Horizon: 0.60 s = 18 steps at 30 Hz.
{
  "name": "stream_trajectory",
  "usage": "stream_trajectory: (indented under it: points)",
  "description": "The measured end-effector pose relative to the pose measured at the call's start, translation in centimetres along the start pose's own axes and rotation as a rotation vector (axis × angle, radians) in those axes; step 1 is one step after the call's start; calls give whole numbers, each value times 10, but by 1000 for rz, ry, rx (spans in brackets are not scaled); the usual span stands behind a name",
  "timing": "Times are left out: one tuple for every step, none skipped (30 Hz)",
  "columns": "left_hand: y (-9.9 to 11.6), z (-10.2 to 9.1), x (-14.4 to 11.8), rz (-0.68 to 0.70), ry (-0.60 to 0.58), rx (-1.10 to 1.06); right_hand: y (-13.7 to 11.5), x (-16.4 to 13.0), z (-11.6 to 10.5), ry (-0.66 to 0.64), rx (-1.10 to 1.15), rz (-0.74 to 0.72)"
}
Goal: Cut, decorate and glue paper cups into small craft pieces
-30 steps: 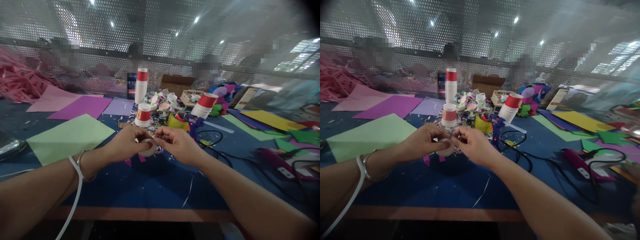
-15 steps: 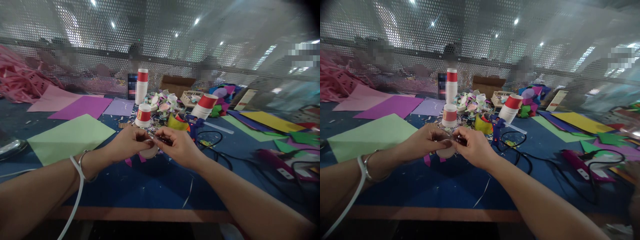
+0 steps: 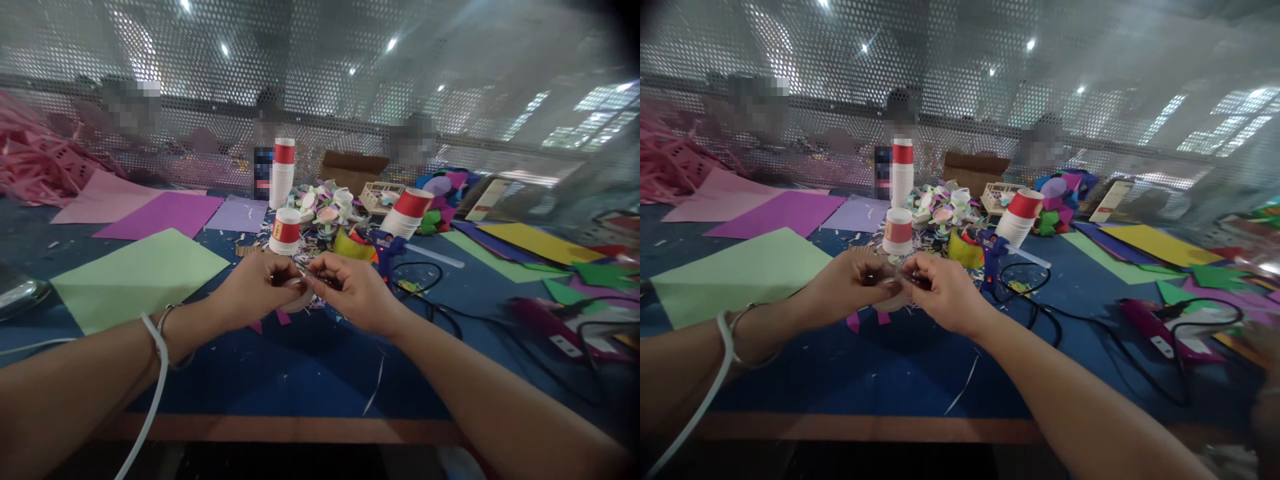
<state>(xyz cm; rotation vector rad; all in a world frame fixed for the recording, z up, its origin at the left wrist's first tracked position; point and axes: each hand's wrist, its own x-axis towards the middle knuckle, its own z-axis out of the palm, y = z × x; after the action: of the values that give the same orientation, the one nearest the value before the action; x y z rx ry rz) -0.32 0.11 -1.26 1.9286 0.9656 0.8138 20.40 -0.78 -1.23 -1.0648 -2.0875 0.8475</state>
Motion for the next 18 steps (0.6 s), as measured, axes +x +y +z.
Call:
stream_trajectory:
  points:
    - [0,1,-1,12,21,16,0,0,-1,-4,15,2]
    - [1,1,-2,19,38,33,-1,0,-1,-5,27,-2]
    - [2,1,-3,24,51,50,-1,0,-2,-3,37,-10]
    - [3,1,-4,28,63,67,-2,0,-3,-2,48,-20]
    - [4,1,-4,31,71,81,-3,0,-3,-2,61,-29]
    - [5,0,-4,32,78,84,-4,0,-4,-2,79,-34]
    - [5,0,-4,33,77,75,-5,0,-5,-1,101,-34]
    - [5,-1,-4,35,67,50,-6,0,-6,2,123,-30]
    - [4,-2,-3,38,49,13,-7,0,-7,7,144,-24]
    - [3,-3,-2,41,23,-33,-8,0,-7,14,168,-18]
    - [1,-3,-1,43,-4,-83,-9,1,-8,15,195,-12]
    - [0,-4,0,46,-27,-133,-10,1,-8,12,229,-3]
    - [-1,-4,0,45,-46,-179,-11,1,-8,4,269,8]
    - [-1,-4,0,43,-60,-218,-11,1,-8,-8,312,21]
    - [-1,-4,1,42,-72,-249,-11,1,-7,-21,352,36]
    - [0,-4,1,42,-80,-271,-11,2,-7,-29,384,50]
    - [1,-3,1,38,-83,-283,-11,2,-7,-31,404,56]
    - [2,-3,0,30,-82,-288,-11,2,-7,-25,408,57]
